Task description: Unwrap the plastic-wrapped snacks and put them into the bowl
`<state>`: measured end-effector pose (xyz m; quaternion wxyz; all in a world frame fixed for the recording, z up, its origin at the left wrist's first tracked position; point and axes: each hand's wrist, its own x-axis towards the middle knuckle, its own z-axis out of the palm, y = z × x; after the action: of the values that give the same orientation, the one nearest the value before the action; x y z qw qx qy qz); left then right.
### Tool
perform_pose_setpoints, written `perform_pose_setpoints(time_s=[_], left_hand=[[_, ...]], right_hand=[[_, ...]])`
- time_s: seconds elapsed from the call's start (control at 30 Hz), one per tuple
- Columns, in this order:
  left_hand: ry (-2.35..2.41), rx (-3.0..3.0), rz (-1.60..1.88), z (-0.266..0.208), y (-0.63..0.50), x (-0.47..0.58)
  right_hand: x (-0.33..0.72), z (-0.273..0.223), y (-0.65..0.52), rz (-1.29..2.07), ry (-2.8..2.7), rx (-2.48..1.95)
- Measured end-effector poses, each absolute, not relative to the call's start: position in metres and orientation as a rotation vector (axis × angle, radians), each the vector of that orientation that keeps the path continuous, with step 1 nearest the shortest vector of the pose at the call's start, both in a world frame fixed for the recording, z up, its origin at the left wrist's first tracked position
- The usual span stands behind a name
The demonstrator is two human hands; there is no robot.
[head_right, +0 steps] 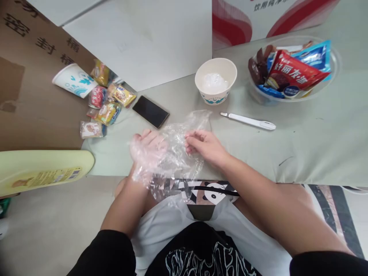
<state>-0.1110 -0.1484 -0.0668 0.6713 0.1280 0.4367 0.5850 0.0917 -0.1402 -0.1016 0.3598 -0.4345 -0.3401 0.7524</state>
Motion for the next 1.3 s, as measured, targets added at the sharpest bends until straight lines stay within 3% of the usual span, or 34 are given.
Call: perform_pose_setpoints(time_s=[0.2, 0.37, 0.47, 0.67, 0.8, 0.9, 1.13, 1.3], left_hand=[[1.265, 0.785, 1.414, -0.076, -0.127, -0.159], [1.329, 1.687, 0.904, -0.086, -0.136, -0.152], [1.478, 1.847, 0.782, -0.090, -0.135, -0.137], [1.483, 1.181, 1.175, -0.081, -0.123, -0.135], [1.424, 0.539, 1.442, -0.078, -0.117, -0.144], [1.383, 0.436, 1.566, -0.077, -0.117, -0.144], [1.249, 0.661, 0.925, -0.070, -0.128, -0.126], [1.348, 0.627, 1.030, -0.070, -0.122, -0.133]], right_hand=[[0.106, -0.092, -0.129, 1.551, -0.712, -1.349], [0.107, -0.090, -0.132, 1.589, -0.837, -1.391], [0.106, -0.088, -0.135, 1.667, -0.878, -1.359], [0.120, -0.079, -0.131, 1.663, -0.852, -1.354], [0.130, -0.076, -0.124, 1.470, -0.740, -1.430], [0.132, -0.078, -0.123, 1.383, -0.690, -1.451], [0.129, -0.077, -0.125, 1.523, -0.704, -1.434], [0.135, -0.083, -0.124, 1.499, -0.761, -1.351]])
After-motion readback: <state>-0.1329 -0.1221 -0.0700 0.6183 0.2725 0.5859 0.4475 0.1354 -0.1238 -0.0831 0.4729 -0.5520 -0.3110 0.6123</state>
